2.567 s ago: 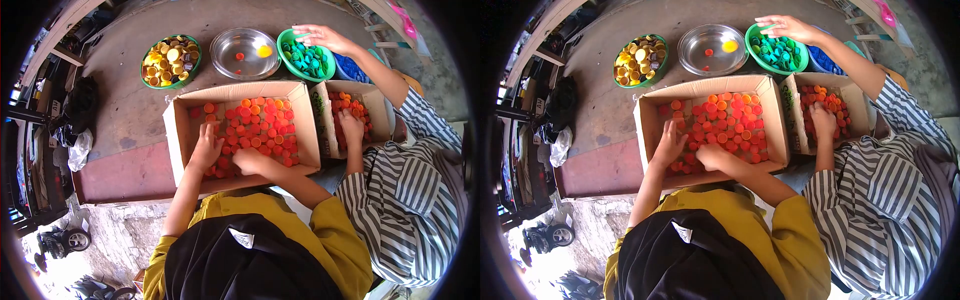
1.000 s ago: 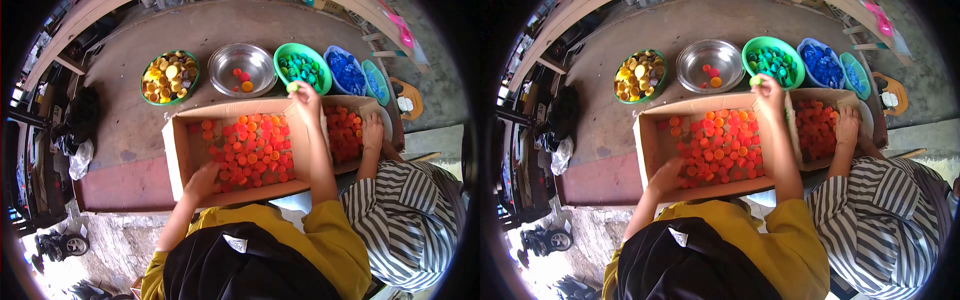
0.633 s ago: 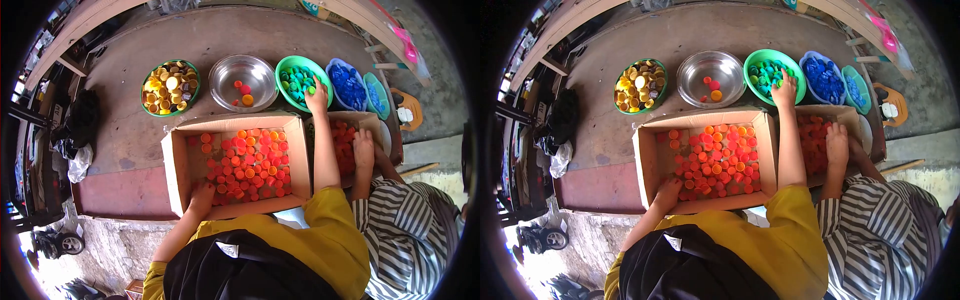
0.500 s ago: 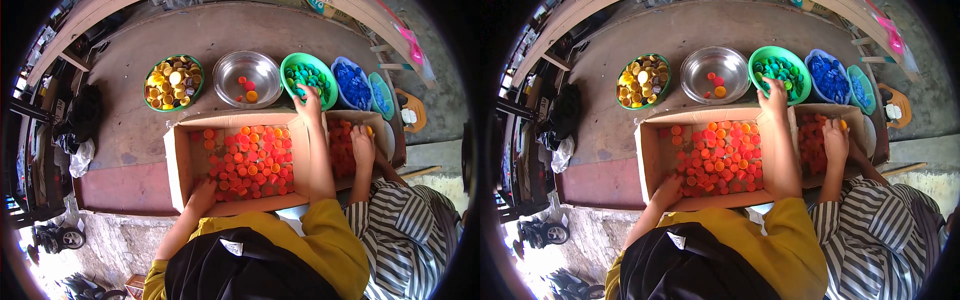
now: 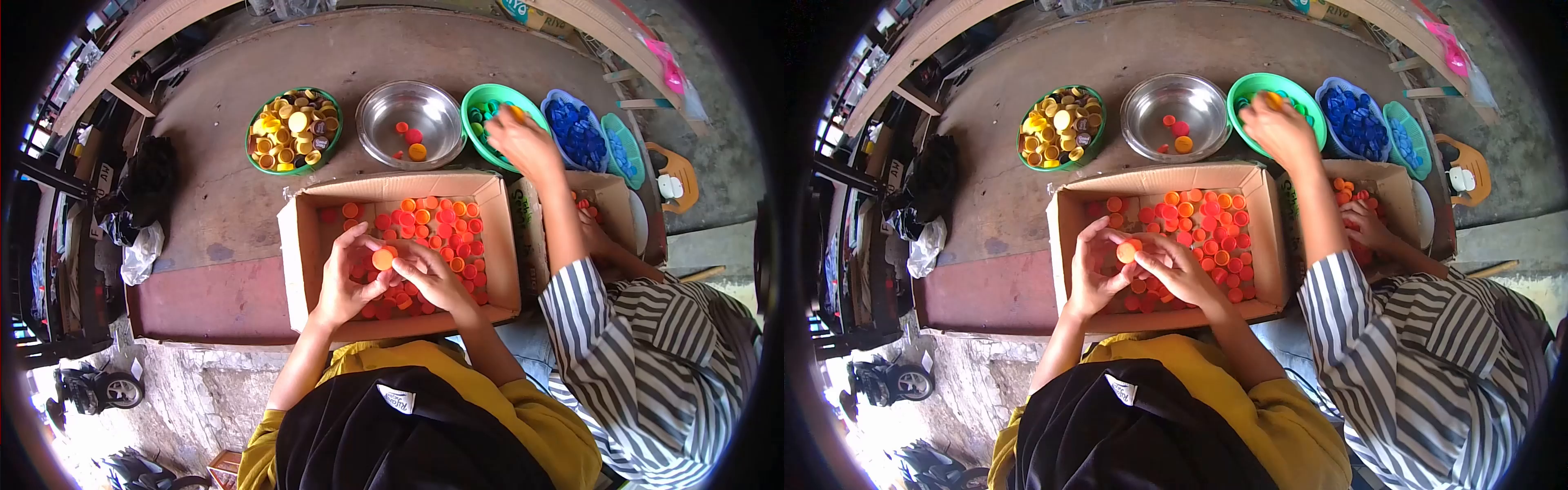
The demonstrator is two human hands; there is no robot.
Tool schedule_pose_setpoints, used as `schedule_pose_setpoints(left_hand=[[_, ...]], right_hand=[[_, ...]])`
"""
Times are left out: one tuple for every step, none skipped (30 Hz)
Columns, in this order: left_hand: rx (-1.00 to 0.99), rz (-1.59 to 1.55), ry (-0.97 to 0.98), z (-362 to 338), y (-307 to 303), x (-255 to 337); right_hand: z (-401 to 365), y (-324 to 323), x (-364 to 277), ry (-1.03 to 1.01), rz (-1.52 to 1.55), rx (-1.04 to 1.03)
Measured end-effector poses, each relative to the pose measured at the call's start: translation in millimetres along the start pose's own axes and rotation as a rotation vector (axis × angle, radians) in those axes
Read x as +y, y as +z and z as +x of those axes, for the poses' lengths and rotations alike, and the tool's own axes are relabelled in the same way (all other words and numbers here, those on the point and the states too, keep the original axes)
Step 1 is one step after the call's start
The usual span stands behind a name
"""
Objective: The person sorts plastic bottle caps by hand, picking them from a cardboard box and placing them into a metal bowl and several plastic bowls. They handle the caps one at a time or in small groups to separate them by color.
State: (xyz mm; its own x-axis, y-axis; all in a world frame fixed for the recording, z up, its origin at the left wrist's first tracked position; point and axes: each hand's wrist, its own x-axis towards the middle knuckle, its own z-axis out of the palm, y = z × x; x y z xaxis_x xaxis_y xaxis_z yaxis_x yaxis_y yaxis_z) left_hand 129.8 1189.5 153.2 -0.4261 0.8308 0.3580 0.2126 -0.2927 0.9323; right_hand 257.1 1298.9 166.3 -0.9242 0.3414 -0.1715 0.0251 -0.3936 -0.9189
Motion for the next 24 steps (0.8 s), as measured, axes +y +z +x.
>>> schedule_pose_setpoints(left_hand=[[0.017,0.001,0.024,0.2,1.3,1.0],[0.033,0.003,0.048,0.1,2.8,2.1],[0.051,0.004,0.072,-0.3,3.4,3.2],[0.061,0.014,0.07,-1.9,3.4,4.3],[0.072,0.024,0.067,-4.2,3.6,5.5],[0.084,0.034,0.066,-4.8,3.6,6.3],[0.095,0.031,0.076,-3.7,3.0,6.5],[0.109,0.028,0.088,-1.4,1.7,6.5],[0.124,0.025,0.101,2.0,0.5,6.5],[0.144,0.065,0.047,10.0,-1.3,8.6],[0.153,0.116,0.039,21.3,-4.0,5.3],[0.134,0.103,-0.014,35.4,-8.3,-1.7],[0.114,0.09,-0.068,52.7,-11.8,-9.2],[0.101,0.185,0.027,74.2,-12.5,-14.5],[0.085,0.279,0.122,97.2,-13.0,-20.3],[0.054,0.281,0.133,118.9,-14.2,-30.7],[0.02,0.282,0.143,138.0,-14.7,-41.8],[-0.006,0.362,0.14,152.1,-14.2,-48.3],[-0.032,0.441,0.135,160.6,-13.0,-55.8],[0.006,0.611,0.197,160.8,-11.5,-75.4],[0.014,0.582,0.195,156.7,-8.2,-72.5],[0.025,0.554,0.189,148.1,-5.5,-70.0],[0.036,0.53,0.184,138.2,-5.2,-66.8],[-0.001,0.481,0.102,122.2,-7.1,-61.9]], right_hand=[[0.1,1.8,2.1,-0.023,0.045,0.017],[0.5,3.1,4.2,-0.046,0.091,0.033],[0.3,3.7,5.9,-0.069,0.136,0.049],[-0.3,3.1,6.9,-0.106,0.097,0.082],[-1.2,2.1,7.6,-0.143,0.057,0.114],[-2.0,1.6,8.0,-0.18,0.016,0.145],[-2.8,2.1,8.1,-0.204,0.004,0.177],[-3.3,2.6,7.6,-0.23,-0.009,0.207],[-3.8,2.4,7.2,-0.258,-0.023,0.235],[-6.1,-0.6,9.1,-0.239,0.024,0.236],[-8.0,-1.7,9.3,-0.259,0.034,0.233],[-10.7,-2.2,9.9,-0.278,0.047,0.231],[-13.7,-3.0,10.5,-0.296,0.061,0.232],[-16.9,-5.9,11.6,-0.294,0.053,0.222],[-19.8,-6.6,11.2,-0.306,0.049,0.229],[-22.6,-7.1,10.8,-0.318,0.045,0.238],[-24.8,-7.9,10.0,-0.33,0.042,0.249],[-26.9,-9.0,10.1,-0.335,0.038,0.268],[-29.0,-10.5,10.6,-0.337,0.034,0.288],[-30.8,-12.1,11.0,-0.337,0.031,0.307],[-33.1,-13.1,11.6,-0.341,0.019,0.352],[-35.2,-13.5,12.6,-0.341,0.008,0.395],[-36.0,-14.2,13.7,-0.341,-0.001,0.435],[-36.9,-16.7,18.1,-0.356,-0.063,0.487]])
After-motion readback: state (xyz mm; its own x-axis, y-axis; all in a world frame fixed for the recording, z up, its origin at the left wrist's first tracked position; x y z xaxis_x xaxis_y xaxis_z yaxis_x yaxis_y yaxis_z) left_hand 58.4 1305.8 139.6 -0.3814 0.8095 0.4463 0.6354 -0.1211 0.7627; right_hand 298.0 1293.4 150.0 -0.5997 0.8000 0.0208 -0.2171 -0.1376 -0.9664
